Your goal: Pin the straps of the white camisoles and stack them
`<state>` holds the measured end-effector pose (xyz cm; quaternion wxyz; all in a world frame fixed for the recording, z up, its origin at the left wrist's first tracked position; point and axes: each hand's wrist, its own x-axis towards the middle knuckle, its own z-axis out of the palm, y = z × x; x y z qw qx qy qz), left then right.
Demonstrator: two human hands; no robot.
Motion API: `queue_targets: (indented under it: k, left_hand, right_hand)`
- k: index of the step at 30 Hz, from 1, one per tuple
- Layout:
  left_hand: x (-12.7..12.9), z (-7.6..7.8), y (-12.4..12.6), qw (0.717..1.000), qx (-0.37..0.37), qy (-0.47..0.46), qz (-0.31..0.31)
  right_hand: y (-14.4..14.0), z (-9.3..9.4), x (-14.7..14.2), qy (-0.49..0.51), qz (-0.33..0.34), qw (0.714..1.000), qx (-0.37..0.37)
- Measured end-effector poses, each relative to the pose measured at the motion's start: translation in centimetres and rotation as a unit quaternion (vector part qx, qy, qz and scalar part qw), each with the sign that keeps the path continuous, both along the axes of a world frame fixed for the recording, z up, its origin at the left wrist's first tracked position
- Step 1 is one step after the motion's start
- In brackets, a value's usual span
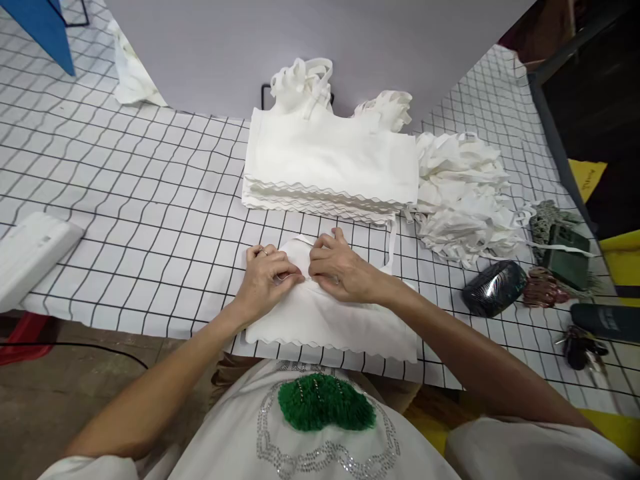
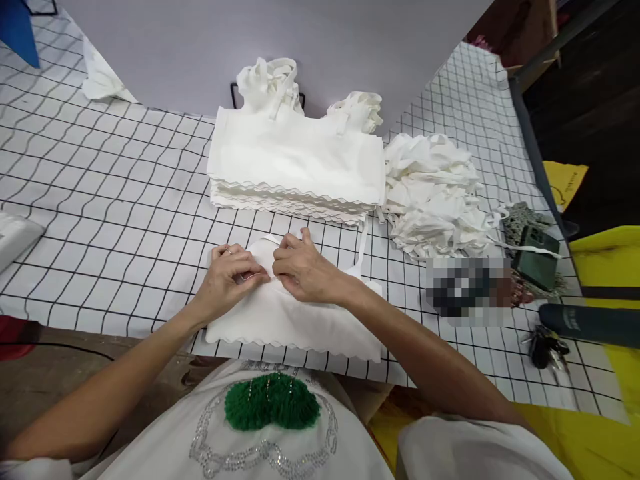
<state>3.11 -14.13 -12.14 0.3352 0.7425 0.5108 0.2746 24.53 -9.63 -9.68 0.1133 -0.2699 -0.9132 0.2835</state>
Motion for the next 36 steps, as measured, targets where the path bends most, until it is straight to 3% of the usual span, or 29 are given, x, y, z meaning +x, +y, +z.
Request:
queue_targets:
  k: [5,10,13,18,21,24,27,30,33,36]
  left_hand:
    - [-0.2,0.4,0.2,0.999,-0.019,0.021,-0.015]
    - [-0.2,0.6,0.2,0.999,-0.011,0.037,-0.014]
    - [-0.1,0.3,0.1,0.999,0.013,0.048,-0.001]
    - [-0.2,-0.2,0.0,0.991,0.086,0.097,0.039]
    - [-0.5,0.6,-0.8,0.976,0.156,0.131,0.073]
    - [-0.6,1.5,-2.7,0.961,0.225,0.160,0.004]
    - [-1.1,1.0,-4.7,0.942,0.230,0.219,-0.105]
    - [-2.5,-0.4,-5.8,0.934,0.220,0.260,-0.103]
    - [-3.8,-1.1,-5.5,0.939,0.225,0.245,-0.084]
    - [-3.1,0.0,-3.8,0.954,0.237,0.166,-0.079]
  right_hand:
    - [4.1,2.9,0.7,-0.038,-0.041,0.997,-0.047]
    - [7.5,6.1,-0.4,-0.054,-0.080,0.995,0.004]
    - [8.5,5.9,-1.7,-0.079,-0.074,0.991,0.081]
    - [8.4,3.2,-2.7,-0.130,-0.087,0.972,0.173]
    - [5.6,2.0,-2.1,-0.064,-0.139,0.970,0.187]
    - [-0.1,0.8,-0.9,-0.004,-0.184,0.964,0.190]
    - [-7.0,-0.9,1.1,-0.060,-0.136,0.972,0.183]
    - [-11.9,-2.2,4.7,-0.133,-0.124,0.971,0.156]
    - [-13.6,-2.3,9.0,-0.146,-0.205,0.957,0.147]
    - [-11.9,-1.2,12.2,-0.046,-0.322,0.934,0.151]
